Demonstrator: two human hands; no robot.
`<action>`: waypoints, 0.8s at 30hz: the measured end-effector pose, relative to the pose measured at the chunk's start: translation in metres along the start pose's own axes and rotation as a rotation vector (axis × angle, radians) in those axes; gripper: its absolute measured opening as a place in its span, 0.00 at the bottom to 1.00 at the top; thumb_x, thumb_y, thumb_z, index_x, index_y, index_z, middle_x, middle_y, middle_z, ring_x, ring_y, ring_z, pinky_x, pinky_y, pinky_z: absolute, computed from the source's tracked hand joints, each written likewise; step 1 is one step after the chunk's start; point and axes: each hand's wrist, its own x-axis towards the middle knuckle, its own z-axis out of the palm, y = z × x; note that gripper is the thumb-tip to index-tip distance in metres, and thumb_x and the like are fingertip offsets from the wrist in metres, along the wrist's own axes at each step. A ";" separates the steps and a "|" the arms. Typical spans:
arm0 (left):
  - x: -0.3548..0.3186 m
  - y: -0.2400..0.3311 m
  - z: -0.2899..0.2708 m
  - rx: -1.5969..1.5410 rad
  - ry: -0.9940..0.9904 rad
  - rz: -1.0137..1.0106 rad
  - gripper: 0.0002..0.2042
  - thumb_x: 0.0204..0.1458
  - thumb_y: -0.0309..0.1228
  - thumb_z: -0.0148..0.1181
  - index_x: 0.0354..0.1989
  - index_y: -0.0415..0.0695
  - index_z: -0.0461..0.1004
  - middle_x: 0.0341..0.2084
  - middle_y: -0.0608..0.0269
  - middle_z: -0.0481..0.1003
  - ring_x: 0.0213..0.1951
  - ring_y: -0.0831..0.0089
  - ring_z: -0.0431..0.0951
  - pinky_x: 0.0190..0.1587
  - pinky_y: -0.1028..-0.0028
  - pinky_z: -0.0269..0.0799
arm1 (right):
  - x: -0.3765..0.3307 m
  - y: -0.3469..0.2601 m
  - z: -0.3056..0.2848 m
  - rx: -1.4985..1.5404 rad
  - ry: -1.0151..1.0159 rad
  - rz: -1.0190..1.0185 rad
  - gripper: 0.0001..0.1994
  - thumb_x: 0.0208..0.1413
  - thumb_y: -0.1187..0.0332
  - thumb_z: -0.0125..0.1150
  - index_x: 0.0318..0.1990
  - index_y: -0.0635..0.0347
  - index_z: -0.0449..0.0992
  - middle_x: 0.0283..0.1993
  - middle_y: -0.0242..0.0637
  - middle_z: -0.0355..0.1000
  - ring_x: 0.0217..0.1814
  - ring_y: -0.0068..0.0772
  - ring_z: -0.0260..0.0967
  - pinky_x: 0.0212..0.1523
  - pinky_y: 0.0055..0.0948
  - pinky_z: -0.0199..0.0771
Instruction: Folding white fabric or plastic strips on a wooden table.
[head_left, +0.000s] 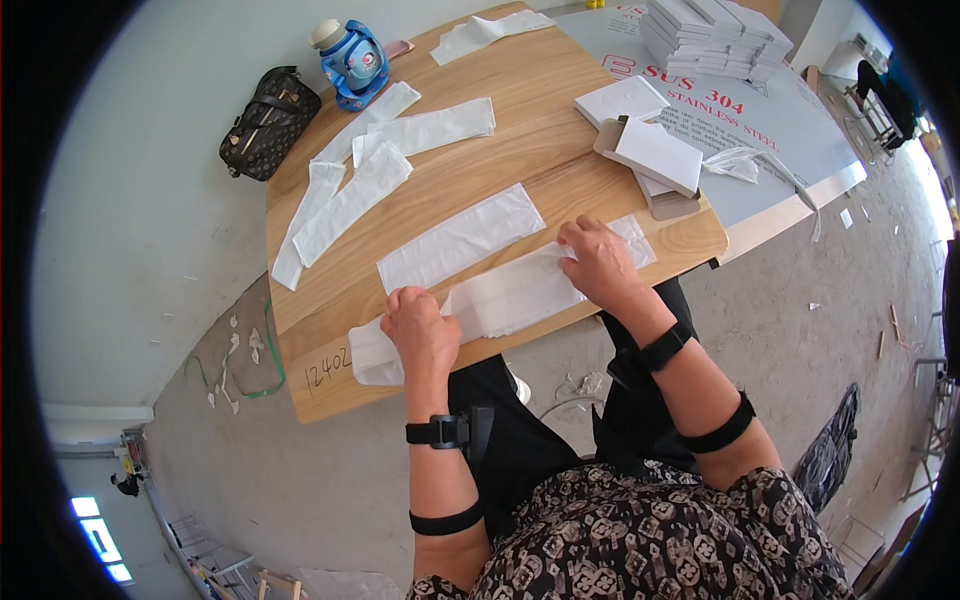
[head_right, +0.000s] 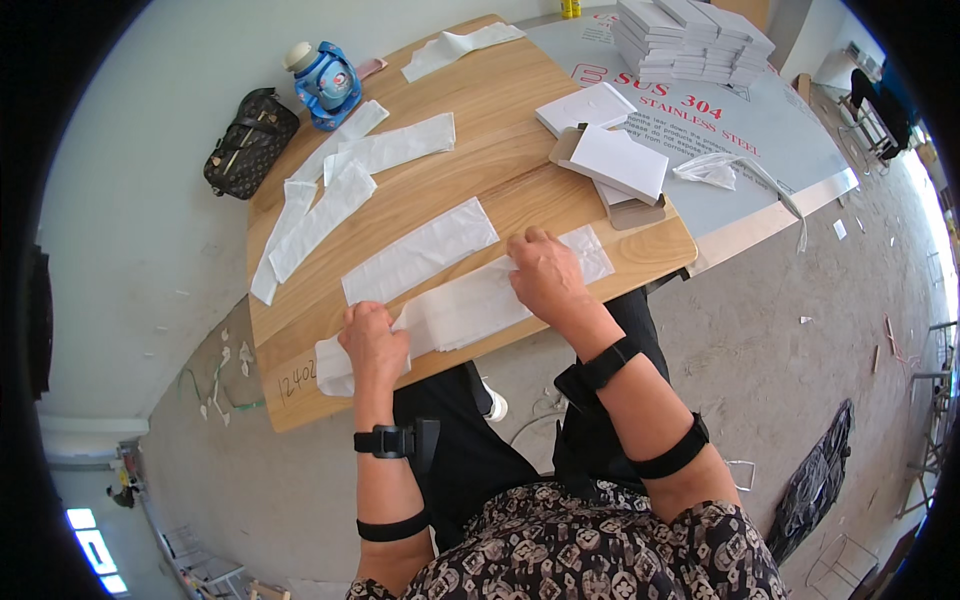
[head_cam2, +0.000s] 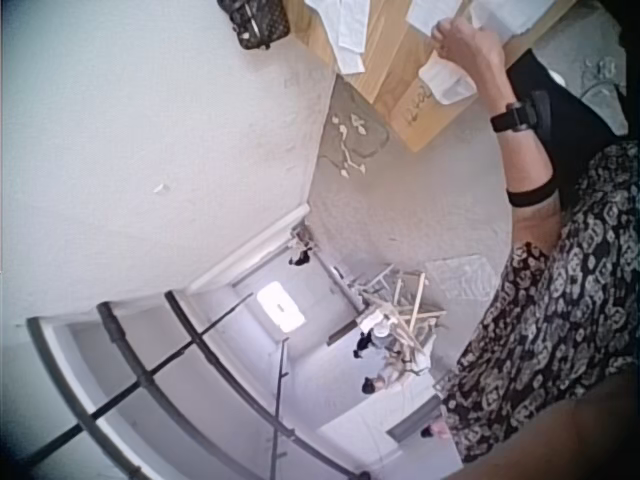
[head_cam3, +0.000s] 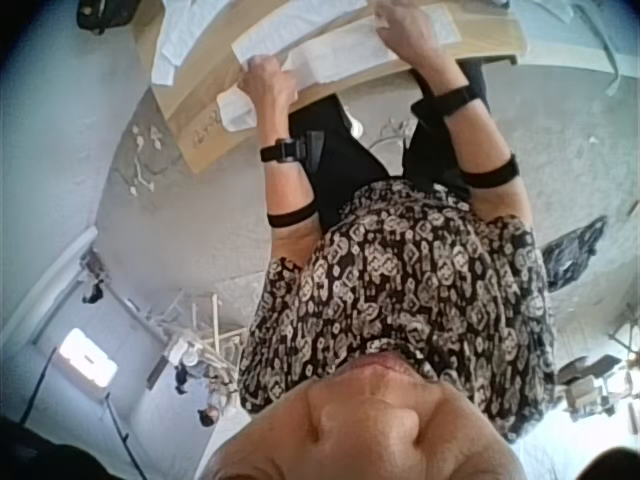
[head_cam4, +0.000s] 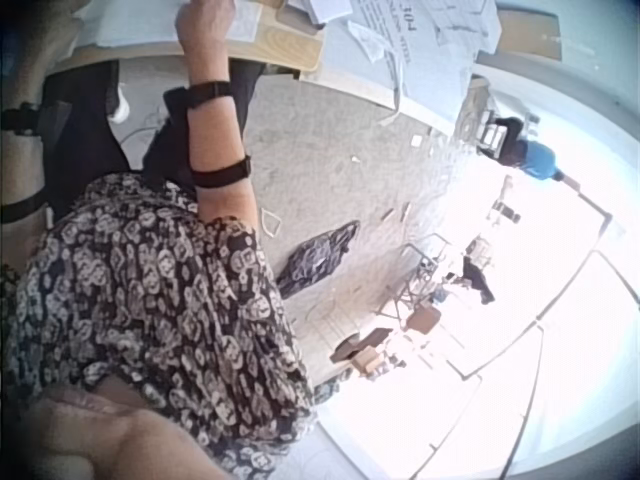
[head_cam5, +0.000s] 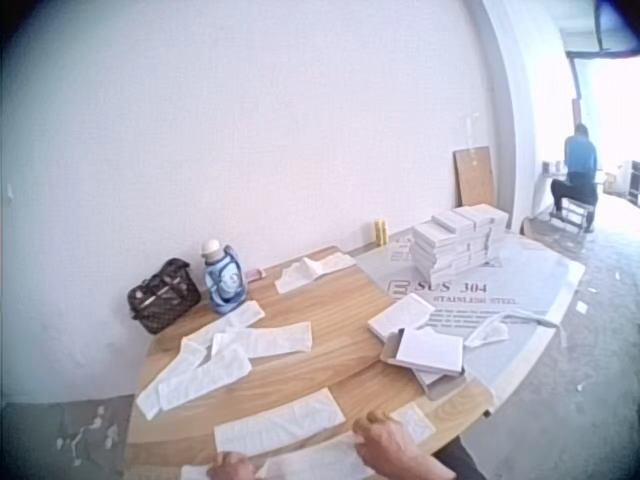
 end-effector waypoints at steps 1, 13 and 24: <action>-0.001 0.002 -0.002 -0.001 -0.001 0.001 0.06 0.37 0.20 0.58 0.27 0.34 0.76 0.43 0.55 0.72 0.56 0.58 0.63 0.55 0.57 0.55 | -0.001 0.001 -0.003 0.031 0.007 0.024 0.10 0.44 0.74 0.61 0.36 0.62 0.74 0.39 0.45 0.70 0.43 0.50 0.70 0.43 0.41 0.71; -0.024 0.074 0.032 -0.129 -0.055 0.645 0.36 0.48 0.35 0.64 0.66 0.39 0.55 0.67 0.50 0.53 0.69 0.55 0.50 0.68 0.55 0.48 | -0.028 0.035 -0.041 -0.205 0.187 0.425 0.21 0.45 0.65 0.66 0.45 0.65 0.70 0.46 0.50 0.68 0.50 0.52 0.67 0.49 0.45 0.68; -0.037 0.077 0.059 -0.058 -0.084 0.531 0.42 0.50 0.50 0.60 0.67 0.37 0.51 0.69 0.48 0.50 0.71 0.56 0.46 0.70 0.53 0.37 | -0.021 0.046 -0.045 -0.098 0.060 0.574 0.12 0.42 0.65 0.65 0.31 0.61 0.73 0.30 0.46 0.75 0.39 0.49 0.73 0.40 0.43 0.70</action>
